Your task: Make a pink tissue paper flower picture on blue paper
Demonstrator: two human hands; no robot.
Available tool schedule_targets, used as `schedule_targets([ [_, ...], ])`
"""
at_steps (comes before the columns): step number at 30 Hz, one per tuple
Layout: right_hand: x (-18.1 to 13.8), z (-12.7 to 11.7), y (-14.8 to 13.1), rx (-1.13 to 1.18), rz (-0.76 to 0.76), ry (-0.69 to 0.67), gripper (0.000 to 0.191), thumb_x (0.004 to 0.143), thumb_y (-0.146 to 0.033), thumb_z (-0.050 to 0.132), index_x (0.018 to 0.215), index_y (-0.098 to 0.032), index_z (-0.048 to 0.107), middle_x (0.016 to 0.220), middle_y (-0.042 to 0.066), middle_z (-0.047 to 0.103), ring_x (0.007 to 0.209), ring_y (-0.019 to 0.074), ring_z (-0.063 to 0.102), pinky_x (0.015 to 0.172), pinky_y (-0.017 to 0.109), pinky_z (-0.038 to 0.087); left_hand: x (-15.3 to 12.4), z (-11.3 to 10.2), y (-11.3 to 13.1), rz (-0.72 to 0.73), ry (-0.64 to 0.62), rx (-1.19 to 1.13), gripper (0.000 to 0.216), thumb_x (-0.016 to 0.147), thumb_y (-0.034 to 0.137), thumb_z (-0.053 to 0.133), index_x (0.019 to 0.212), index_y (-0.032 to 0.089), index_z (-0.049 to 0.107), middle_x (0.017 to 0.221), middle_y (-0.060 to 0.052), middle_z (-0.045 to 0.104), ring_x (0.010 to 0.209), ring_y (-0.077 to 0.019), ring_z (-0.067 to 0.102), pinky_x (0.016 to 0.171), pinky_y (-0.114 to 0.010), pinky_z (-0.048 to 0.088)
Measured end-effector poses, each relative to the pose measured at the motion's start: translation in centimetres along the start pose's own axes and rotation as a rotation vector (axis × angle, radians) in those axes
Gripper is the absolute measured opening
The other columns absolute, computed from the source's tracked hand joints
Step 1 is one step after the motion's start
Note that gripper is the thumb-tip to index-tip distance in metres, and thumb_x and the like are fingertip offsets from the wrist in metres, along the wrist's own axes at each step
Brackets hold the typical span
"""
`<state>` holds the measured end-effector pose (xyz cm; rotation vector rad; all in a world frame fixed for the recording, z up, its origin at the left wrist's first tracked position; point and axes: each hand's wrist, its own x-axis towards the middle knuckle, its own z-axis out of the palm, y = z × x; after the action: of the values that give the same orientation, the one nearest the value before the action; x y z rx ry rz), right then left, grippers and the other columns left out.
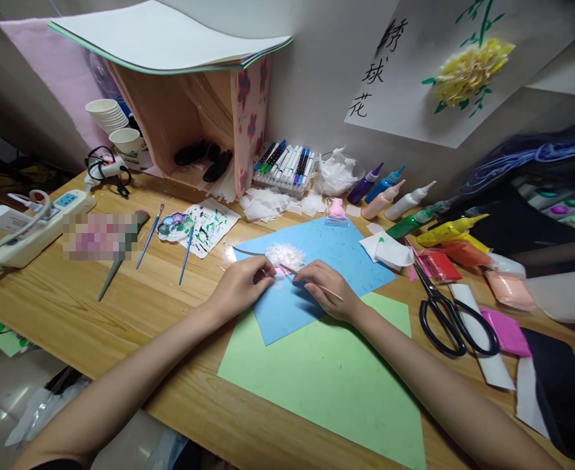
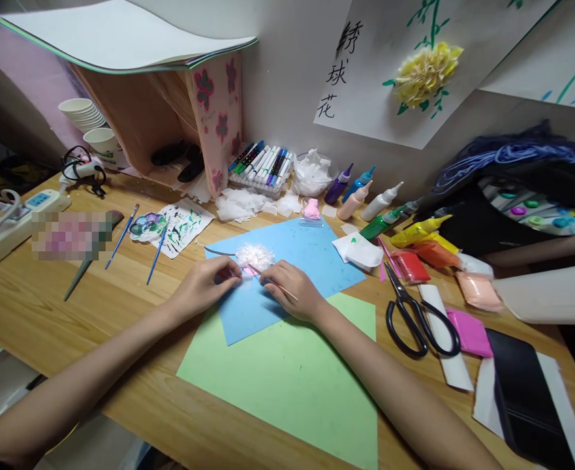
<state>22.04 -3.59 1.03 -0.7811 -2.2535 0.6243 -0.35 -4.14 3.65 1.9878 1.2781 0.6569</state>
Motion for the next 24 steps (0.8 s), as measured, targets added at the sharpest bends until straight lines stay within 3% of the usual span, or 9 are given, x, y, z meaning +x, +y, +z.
schedule_targets([
  [9,-0.5,-0.2,-0.1,0.002,-0.173,0.126,0.027,0.094,-0.028,0.028,0.093,-0.019,0.053,0.077,0.007,0.061,0.073,0.0191,0.052,0.065,0.034,0.045,0.5,0.9,0.3,0.054,0.101,0.206,0.005,0.082,0.018,0.054,0.087,0.020,0.054,0.084,0.000,0.062,0.077,-0.0145,0.057,0.068,-0.027,0.043],
  [18,0.0,0.5,-0.2,-0.122,-0.171,-0.041,0.018,0.092,-0.026,0.036,0.092,-0.019,0.053,0.080,0.006,0.063,0.076,0.0184,0.053,0.067,0.031,0.046,0.8,1.3,-0.1,0.053,0.134,0.192,0.009,0.082,0.019,0.055,0.091,0.019,0.054,0.089,-0.001,0.063,0.076,-0.0138,0.057,0.069,-0.026,0.044],
  [24,0.0,0.6,0.0,-0.126,-0.119,-0.075,0.016,0.093,-0.026,0.037,0.092,-0.018,0.052,0.082,0.006,0.063,0.077,0.0182,0.053,0.069,0.031,0.046,1.0,0.9,-0.5,-0.005,0.223,0.108,0.013,0.087,0.031,0.050,0.092,0.019,0.053,0.091,-0.003,0.061,0.076,-0.0136,0.057,0.071,-0.027,0.044],
])
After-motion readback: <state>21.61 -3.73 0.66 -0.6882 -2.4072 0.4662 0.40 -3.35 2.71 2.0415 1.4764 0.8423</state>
